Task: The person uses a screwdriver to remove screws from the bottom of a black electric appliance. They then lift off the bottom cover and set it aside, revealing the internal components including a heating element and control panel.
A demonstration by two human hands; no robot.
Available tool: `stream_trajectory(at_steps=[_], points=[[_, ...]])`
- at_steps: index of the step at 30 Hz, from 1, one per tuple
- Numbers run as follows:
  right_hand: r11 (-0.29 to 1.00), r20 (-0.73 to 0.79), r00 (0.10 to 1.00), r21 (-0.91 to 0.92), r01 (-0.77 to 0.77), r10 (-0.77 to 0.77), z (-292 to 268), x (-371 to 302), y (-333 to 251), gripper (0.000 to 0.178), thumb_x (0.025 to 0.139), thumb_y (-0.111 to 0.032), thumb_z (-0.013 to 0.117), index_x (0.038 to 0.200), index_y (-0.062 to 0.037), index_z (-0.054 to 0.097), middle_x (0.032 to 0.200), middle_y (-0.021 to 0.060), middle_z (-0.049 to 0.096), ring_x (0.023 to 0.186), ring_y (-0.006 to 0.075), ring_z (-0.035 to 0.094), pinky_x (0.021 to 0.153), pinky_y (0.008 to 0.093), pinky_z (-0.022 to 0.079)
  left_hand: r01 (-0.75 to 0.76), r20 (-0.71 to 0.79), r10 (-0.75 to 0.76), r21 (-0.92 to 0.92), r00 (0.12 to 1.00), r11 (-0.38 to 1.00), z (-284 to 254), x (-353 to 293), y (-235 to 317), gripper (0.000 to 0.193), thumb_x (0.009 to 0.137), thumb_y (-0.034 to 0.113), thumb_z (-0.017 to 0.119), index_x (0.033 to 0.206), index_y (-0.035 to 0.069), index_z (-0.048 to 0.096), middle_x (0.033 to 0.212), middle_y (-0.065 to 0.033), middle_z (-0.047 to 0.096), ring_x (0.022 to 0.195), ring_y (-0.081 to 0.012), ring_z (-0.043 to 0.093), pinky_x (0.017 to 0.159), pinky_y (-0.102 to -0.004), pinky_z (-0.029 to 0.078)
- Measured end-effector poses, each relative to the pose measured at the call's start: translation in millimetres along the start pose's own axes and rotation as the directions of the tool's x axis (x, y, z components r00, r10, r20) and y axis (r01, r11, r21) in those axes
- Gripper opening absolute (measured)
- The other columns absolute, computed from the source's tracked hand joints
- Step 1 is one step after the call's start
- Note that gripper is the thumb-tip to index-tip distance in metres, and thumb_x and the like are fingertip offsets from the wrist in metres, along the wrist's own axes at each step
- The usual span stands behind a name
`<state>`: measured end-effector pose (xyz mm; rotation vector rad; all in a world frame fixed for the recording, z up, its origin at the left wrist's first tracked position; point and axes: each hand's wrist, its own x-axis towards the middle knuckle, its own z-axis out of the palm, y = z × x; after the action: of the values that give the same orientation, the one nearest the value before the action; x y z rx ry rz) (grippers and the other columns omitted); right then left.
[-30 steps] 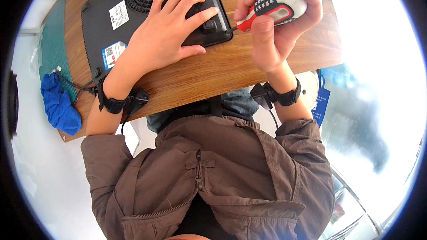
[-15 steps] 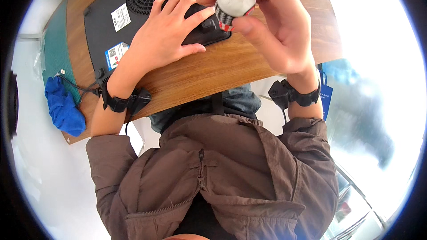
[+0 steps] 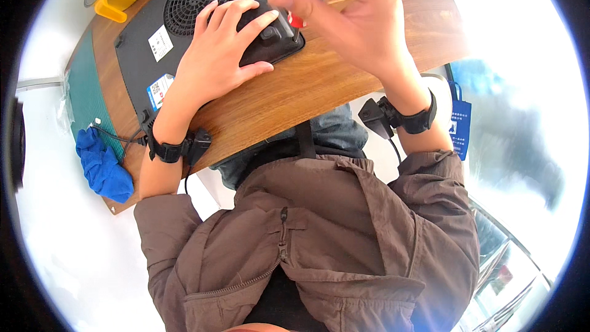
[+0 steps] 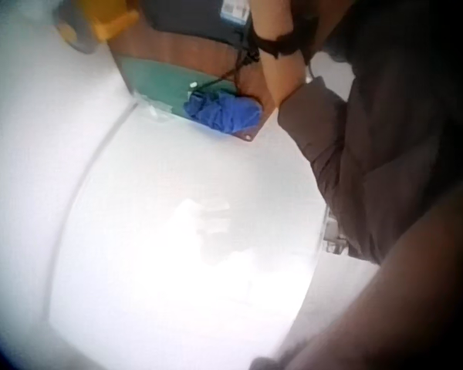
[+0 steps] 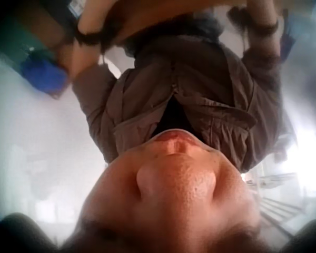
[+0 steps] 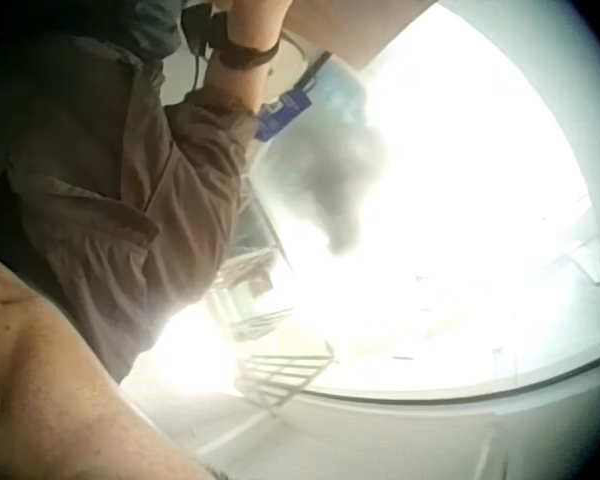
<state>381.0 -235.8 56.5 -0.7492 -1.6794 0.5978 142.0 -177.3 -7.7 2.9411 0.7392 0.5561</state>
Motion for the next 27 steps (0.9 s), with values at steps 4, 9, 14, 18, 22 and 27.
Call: stream_trajectory(at_steps=[4,9,14,18,22,27], points=[[0.997,-0.056,0.998,0.077,-0.020,0.024,3,-1,-3,0.051,0.092,-0.016,0.078,0.133,0.0052,0.056,0.117,0.0142,0.060,0.100,0.0173,0.058,0.086,0.0294,0.049,0.005,0.020,-0.005,0.020,1.000,1.000,-1,1,2,0.074,0.079,0.041,0.083,0.144,0.020,0.055,0.141,-0.0090,0.048,0.133,-0.0315,0.046,0.121,-0.0514,0.027],[0.930,0.050,0.991,-0.342,0.137,-0.128,-5,10,-4,0.048,0.093,-0.004,0.070,0.137,0.0053,0.053,0.119,0.0141,0.061,0.098,0.0159,0.059,0.086,0.0282,0.049,0.006,0.013,-0.006,0.023,1.000,1.000,-1,1,1,0.074,0.079,0.041,0.082,0.144,0.020,0.054,0.141,-0.0090,0.048,0.133,-0.0316,0.046,0.122,-0.0513,0.026],[0.948,-0.042,0.981,-0.267,0.172,-0.190,3,8,12,0.050,0.088,-0.004,0.078,0.133,0.0044,0.057,0.117,0.0136,0.063,0.099,0.0186,0.061,0.085,0.0287,0.049,-0.002,0.026,0.002,0.009,1.000,1.000,-1,2,1,0.074,0.079,0.041,0.083,0.144,0.020,0.054,0.140,-0.0088,0.048,0.133,-0.0316,0.046,0.121,-0.0514,0.026],[0.898,0.069,0.970,-0.367,0.244,-0.235,-9,12,12,0.049,0.092,-0.005,0.072,0.136,0.0060,0.053,0.123,0.0150,0.062,0.102,0.0177,0.061,0.088,0.0285,0.050,-0.003,0.012,0.003,0.002,1.000,1.000,-1,0,1,0.074,0.079,0.041,0.083,0.143,0.019,0.055,0.140,-0.0089,0.048,0.133,-0.0317,0.047,0.121,-0.0515,0.027],[0.985,0.010,0.997,-0.152,0.082,-0.081,6,9,-8,0.054,0.091,-0.009,0.077,0.137,0.0059,0.053,0.126,0.0165,0.060,0.103,0.0163,0.061,0.089,0.0287,0.051,-0.006,0.006,0.006,-0.006,1.000,1.000,-1,-1,0,0.074,0.078,0.040,0.083,0.143,0.019,0.055,0.140,-0.0092,0.048,0.132,-0.0318,0.047,0.121,-0.0521,0.027],[0.992,0.001,1.000,-0.125,-0.009,0.009,0,6,3,0.056,0.092,-0.012,0.075,0.139,0.0062,0.050,0.125,0.0179,0.059,0.103,0.0176,0.061,0.089,0.0307,0.051,-0.011,-0.008,0.011,-0.002,1.000,1.000,-1,0,1,0.074,0.078,0.040,0.083,0.143,0.019,0.055,0.140,-0.0094,0.048,0.133,-0.0317,0.047,0.120,-0.0522,0.028]])
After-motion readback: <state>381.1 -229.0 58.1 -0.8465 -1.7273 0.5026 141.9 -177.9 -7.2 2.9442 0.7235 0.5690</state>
